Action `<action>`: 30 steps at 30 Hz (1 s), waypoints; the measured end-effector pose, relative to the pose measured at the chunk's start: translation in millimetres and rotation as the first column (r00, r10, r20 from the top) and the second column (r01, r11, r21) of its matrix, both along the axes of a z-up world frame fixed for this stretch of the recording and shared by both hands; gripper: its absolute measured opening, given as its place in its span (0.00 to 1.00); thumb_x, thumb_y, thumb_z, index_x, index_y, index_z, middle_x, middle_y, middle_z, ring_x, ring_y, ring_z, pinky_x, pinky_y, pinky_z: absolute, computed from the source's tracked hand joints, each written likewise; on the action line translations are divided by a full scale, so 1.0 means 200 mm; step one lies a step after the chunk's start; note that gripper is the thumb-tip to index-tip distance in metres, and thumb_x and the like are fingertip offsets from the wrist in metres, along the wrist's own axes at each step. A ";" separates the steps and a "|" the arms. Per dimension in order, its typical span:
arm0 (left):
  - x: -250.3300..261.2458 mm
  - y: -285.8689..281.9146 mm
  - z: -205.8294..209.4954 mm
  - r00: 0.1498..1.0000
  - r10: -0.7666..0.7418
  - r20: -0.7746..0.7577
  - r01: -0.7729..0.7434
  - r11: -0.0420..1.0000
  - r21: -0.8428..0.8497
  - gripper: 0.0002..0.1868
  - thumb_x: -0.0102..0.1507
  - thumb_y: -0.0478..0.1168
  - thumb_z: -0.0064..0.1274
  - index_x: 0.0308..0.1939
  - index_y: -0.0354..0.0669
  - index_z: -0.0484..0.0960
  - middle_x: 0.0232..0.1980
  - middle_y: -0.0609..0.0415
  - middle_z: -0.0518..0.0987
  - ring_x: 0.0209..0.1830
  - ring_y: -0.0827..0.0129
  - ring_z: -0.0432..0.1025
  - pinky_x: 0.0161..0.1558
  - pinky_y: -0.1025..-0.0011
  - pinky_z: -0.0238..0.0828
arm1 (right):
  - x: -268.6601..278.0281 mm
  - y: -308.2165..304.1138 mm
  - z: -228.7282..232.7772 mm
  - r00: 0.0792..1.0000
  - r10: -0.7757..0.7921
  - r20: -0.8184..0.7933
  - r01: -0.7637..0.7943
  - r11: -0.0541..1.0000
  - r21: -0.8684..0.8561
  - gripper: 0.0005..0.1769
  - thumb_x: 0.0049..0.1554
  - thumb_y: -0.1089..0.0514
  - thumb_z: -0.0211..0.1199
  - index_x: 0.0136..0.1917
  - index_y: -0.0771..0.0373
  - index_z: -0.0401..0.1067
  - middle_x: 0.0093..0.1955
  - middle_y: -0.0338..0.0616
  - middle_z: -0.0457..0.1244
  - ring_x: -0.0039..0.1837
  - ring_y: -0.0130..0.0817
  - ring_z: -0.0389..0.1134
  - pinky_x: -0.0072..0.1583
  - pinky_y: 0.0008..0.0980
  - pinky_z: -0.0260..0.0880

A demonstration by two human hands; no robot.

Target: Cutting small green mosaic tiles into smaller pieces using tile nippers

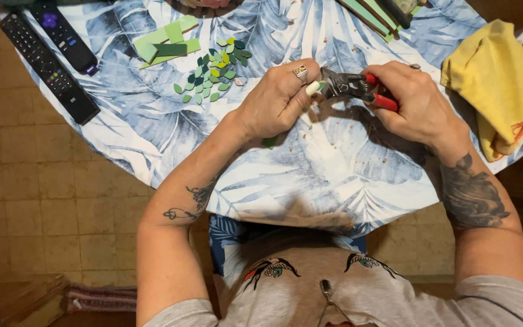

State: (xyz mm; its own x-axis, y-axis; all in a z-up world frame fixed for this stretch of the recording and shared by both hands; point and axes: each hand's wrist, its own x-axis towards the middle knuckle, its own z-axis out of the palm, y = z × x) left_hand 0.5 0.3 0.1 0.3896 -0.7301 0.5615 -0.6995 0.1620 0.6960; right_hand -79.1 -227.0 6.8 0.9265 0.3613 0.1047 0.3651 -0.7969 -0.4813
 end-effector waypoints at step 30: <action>-0.08 -0.04 0.04 0.978 0.132 -0.162 -0.142 0.989 -0.051 0.13 0.63 0.42 0.24 0.27 0.44 0.60 0.25 0.58 0.61 0.24 0.72 0.58 0.28 0.74 0.55 | 0.02 -0.06 -0.10 0.991 -0.082 0.104 0.073 0.994 0.086 0.17 0.43 0.66 0.53 0.49 0.69 0.62 0.40 0.50 0.59 0.40 0.45 0.58 0.45 0.37 0.56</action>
State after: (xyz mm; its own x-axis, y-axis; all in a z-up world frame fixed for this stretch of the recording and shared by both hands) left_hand -15.7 -8.2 9.0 0.5706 -0.6294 0.5275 -0.6002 0.1187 0.7910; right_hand -74.3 -238.5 -13.1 0.9331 0.2751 0.2316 0.3572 -0.7842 -0.5074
